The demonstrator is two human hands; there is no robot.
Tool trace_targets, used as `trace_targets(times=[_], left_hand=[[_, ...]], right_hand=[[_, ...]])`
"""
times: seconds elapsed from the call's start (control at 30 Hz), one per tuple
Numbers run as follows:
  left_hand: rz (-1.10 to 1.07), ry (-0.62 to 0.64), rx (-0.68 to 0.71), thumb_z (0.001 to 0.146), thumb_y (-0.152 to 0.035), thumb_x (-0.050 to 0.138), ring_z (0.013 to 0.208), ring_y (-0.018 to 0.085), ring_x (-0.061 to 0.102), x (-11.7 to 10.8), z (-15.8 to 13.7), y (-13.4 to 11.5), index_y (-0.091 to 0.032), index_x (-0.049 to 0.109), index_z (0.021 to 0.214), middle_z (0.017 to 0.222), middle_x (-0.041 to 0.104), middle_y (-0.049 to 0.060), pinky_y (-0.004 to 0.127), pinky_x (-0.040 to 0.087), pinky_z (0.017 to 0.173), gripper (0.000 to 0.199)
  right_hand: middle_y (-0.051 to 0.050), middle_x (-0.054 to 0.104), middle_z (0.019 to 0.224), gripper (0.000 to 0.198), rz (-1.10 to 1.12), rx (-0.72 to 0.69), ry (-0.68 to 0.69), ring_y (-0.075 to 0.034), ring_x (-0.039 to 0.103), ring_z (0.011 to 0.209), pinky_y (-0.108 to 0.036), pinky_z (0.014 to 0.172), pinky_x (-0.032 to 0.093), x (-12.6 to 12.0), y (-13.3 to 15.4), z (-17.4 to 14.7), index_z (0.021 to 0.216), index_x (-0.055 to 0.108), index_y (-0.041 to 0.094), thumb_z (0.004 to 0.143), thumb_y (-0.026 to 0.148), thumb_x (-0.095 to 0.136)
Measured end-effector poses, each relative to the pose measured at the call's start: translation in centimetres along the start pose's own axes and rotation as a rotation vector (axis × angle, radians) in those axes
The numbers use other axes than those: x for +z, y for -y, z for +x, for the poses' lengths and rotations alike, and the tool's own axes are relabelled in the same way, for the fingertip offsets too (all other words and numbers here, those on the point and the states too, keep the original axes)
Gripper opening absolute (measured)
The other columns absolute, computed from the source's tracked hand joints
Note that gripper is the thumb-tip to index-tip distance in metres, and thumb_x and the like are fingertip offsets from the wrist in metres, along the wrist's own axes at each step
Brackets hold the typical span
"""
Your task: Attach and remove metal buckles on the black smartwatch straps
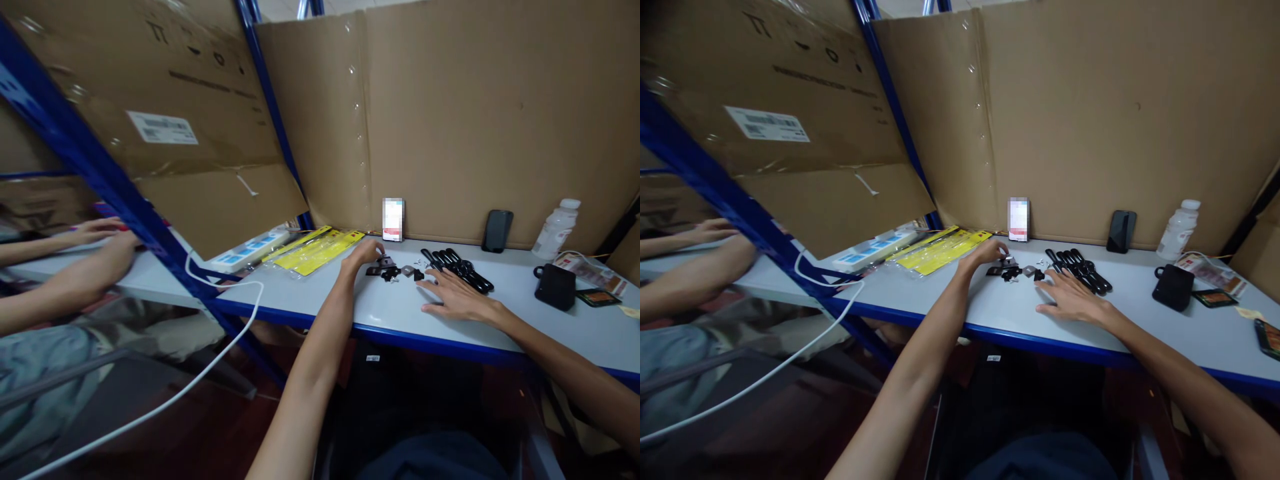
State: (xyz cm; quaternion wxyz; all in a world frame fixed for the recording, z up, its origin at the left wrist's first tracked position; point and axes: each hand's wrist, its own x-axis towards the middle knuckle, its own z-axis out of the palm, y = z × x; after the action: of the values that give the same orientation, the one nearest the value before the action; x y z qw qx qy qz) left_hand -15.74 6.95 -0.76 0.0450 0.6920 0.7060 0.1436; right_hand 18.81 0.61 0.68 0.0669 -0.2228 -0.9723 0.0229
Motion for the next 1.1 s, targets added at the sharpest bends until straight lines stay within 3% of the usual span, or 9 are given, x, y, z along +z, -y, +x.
trace_targets(times=[0.1, 0.2, 0.5, 0.6, 0.7, 0.8, 0.93, 1.1], left_hand=[[-0.005, -0.004, -0.004, 0.082, -0.015, 0.071, 0.09, 0.021, 0.07, 0.0, 0.0, -0.2, -0.02, 0.082, 0.109, 0.101, 0.079, 0.007, 0.027, 0.051, 0.085, 0.031], [-0.008, -0.006, -0.007, 0.081, -0.015, 0.07, 0.09, 0.021, 0.07, 0.1, 0.1, -0.3, -0.02, 0.082, 0.111, 0.101, 0.079, 0.007, 0.027, 0.052, 0.085, 0.032], [0.005, 0.003, -0.014, 0.082, -0.018, 0.072, 0.093, 0.021, 0.07, 0.0, 0.2, -0.3, -0.02, 0.082, 0.109, 0.103, 0.079, 0.008, 0.026, 0.051, 0.086, 0.029], [0.016, 0.006, -0.011, 0.083, -0.02, 0.072, 0.094, 0.021, 0.07, 0.0, 0.2, -0.4, -0.02, 0.082, 0.109, 0.104, 0.079, 0.008, 0.026, 0.051, 0.086, 0.028], [0.027, 0.011, -0.006, 0.085, -0.021, 0.071, 0.095, 0.021, 0.07, 0.0, 0.1, -0.4, -0.02, 0.082, 0.11, 0.106, 0.079, 0.008, 0.026, 0.051, 0.085, 0.028], [0.031, 0.017, -0.002, 0.086, -0.021, 0.069, 0.095, 0.021, 0.07, -0.1, 0.1, -0.5, -0.02, 0.081, 0.111, 0.108, 0.079, 0.009, 0.025, 0.051, 0.085, 0.028], [0.026, 0.019, -0.007, 0.085, -0.022, 0.07, 0.094, 0.02, 0.069, 0.0, 0.1, -0.4, -0.021, 0.081, 0.112, 0.107, 0.079, 0.008, 0.025, 0.051, 0.084, 0.029], [0.012, 0.017, -0.017, 0.081, -0.025, 0.074, 0.093, 0.019, 0.068, 0.2, 0.4, -0.3, -0.022, 0.081, 0.111, 0.105, 0.078, 0.007, 0.024, 0.05, 0.082, 0.031]], right_hand=[[-0.016, 0.064, 0.132, 0.071, 0.003, -0.012, 0.035, -0.034, 0.058, 0.127, -0.062, 0.123, 0.022, -0.2, 0.0, 0.0, 0.158, 0.045, 0.02, 0.099, 0.059, 0.053], [-0.017, 0.064, 0.129, 0.075, -0.01, -0.009, 0.063, -0.034, 0.06, 0.125, -0.062, 0.123, 0.021, -0.5, 0.0, 0.1, 0.16, 0.04, 0.017, 0.099, 0.059, 0.052], [-0.015, 0.065, 0.131, 0.069, 0.02, 0.004, 0.063, -0.034, 0.06, 0.124, -0.059, 0.121, 0.024, -0.7, 0.0, -0.1, 0.153, 0.05, 0.023, 0.097, 0.062, 0.055], [-0.015, 0.065, 0.13, 0.063, 0.018, -0.005, 0.04, -0.034, 0.06, 0.122, -0.058, 0.12, 0.027, -0.5, 0.0, -0.1, 0.145, 0.057, 0.023, 0.098, 0.063, 0.054], [-0.015, 0.066, 0.121, 0.052, -0.005, -0.009, -0.003, -0.031, 0.062, 0.112, -0.055, 0.113, 0.036, 0.1, 0.2, 0.1, 0.125, 0.065, 0.02, 0.105, 0.06, 0.039], [-0.015, 0.065, 0.114, 0.053, -0.045, 0.048, -0.06, -0.03, 0.061, 0.108, -0.053, 0.111, 0.038, 0.9, 0.6, 0.4, 0.109, 0.064, 0.018, 0.108, 0.057, 0.028], [-0.016, 0.063, 0.117, 0.053, -0.088, 0.095, -0.067, -0.034, 0.059, 0.114, -0.056, 0.113, 0.034, 1.2, 1.0, 0.6, 0.108, 0.06, 0.018, 0.1, 0.068, 0.045], [-0.015, 0.063, 0.115, 0.048, -0.061, 0.104, -0.007, -0.035, 0.059, 0.111, -0.051, 0.105, 0.04, 0.3, 0.8, 0.6, 0.106, 0.058, 0.02, 0.097, 0.067, 0.051]])
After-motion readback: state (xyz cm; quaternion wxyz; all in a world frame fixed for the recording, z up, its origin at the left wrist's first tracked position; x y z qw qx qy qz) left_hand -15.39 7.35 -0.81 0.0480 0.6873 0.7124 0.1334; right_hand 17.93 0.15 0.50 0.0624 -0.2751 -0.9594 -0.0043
